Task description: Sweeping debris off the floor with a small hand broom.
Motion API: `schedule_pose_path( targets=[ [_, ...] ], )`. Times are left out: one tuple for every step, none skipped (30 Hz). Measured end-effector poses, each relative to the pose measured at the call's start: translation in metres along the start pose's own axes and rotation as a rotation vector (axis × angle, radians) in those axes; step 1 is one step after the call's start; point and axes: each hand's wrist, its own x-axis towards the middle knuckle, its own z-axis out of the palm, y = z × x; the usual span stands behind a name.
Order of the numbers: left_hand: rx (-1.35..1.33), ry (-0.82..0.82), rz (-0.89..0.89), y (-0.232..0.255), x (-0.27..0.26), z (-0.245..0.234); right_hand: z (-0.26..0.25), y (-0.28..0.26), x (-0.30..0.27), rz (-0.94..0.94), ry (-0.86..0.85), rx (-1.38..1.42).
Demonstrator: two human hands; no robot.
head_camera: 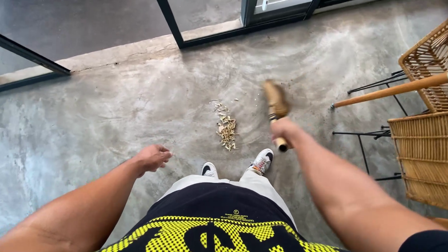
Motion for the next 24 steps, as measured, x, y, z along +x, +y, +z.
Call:
schedule_pose_path(
  targets=[
    [-0.043, 0.012, -0.016, 0.002, 0.0, 0.003, 0.012, -0.005, -0.009, -0.088, -0.084, -0.247],
    [-0.042, 0.01, -0.011, 0.009, 0.002, 0.01, 0.005, -0.004, -0.038, -0.088, -0.079, -0.245],
    [-0.041, 0.01, -0.031, 0.015, 0.005, 0.017, 0.0, -0.003, -0.067, -0.073, -0.117, -0.106],
    [-0.043, 0.006, -0.05, 0.021, 0.008, 0.025, -0.006, 0.0, -0.096, -0.056, -0.152, 0.03],
    [-0.044, 0.002, -0.044, 0.031, 0.013, 0.032, -0.025, 0.014, -0.107, -0.055, -0.145, 0.029],
    [-0.06, 0.007, -0.034, 0.04, 0.019, 0.039, -0.043, 0.027, -0.117, -0.07, -0.159, 0.017],
    [-0.075, 0.011, -0.024, 0.049, 0.026, 0.045, -0.061, 0.04, -0.127, -0.085, -0.173, 0.004],
    [-0.076, 0.006, -0.022, 0.064, 0.028, 0.052, -0.081, 0.057, -0.139, -0.08, -0.169, 0.003],
    [-0.094, 0.002, 0.005, 0.078, 0.03, 0.059, -0.102, 0.074, -0.151, -0.108, -0.106, 0.027],
    [-0.109, 0.0, 0.03, 0.092, 0.031, 0.064, -0.122, 0.091, -0.162, -0.136, -0.045, 0.053],
    [-0.106, -0.004, 0.03, 0.111, 0.025, 0.071, -0.141, 0.096, -0.166, -0.132, -0.043, 0.056],
    [-0.089, -0.007, 0.041, 0.128, 0.019, 0.075, -0.157, 0.1, -0.169, -0.086, 0.061, -0.023],
    [-0.073, -0.009, 0.052, 0.145, 0.012, 0.08, -0.174, 0.105, -0.172, -0.041, 0.165, -0.101],
    [-0.064, -0.008, 0.052, 0.157, 0.01, 0.083, -0.187, 0.117, -0.139, -0.041, 0.163, -0.092],
    [-0.057, -0.005, 0.053, 0.169, 0.008, 0.087, -0.2, 0.13, -0.107, -0.016, 0.209, -0.051],
    [-0.048, 0.0, 0.055, 0.18, 0.005, 0.088, -0.211, 0.142, -0.075, 0.007, 0.255, -0.007],
    [-0.038, 0.005, 0.055, 0.185, 0.009, 0.088, -0.216, 0.137, -0.054, 0.006, 0.252, 0.004],
    [-0.024, -0.002, 0.058, 0.19, 0.012, 0.088, -0.222, 0.131, -0.031, 0.047, 0.236, 0.181],
    [-0.01, -0.008, 0.061, 0.195, 0.014, 0.087, -0.228, 0.124, -0.01, 0.089, 0.217, 0.358],
    [-0.007, -0.001, 0.064, 0.2, 0.013, 0.085, -0.223, 0.117, -0.002, 0.083, 0.215, 0.362],
    [0.001, 0.02, 0.053, 0.205, 0.011, 0.083, -0.218, 0.109, 0.006, 0.089, 0.112, 0.375],
    [0.011, 0.036, 0.048, 0.214, 0.012, 0.083, -0.218, 0.103, 0.013, 0.098, 0.017, 0.389],
    [0.014, 0.037, 0.057, 0.213, 0.02, 0.083, -0.205, 0.097, 0.003, 0.094, 0.023, 0.394],
    [0.003, 0.041, 0.048, 0.212, 0.028, 0.082, -0.192, 0.091, -0.008, 0.072, -0.073, 0.35]
  ],
)
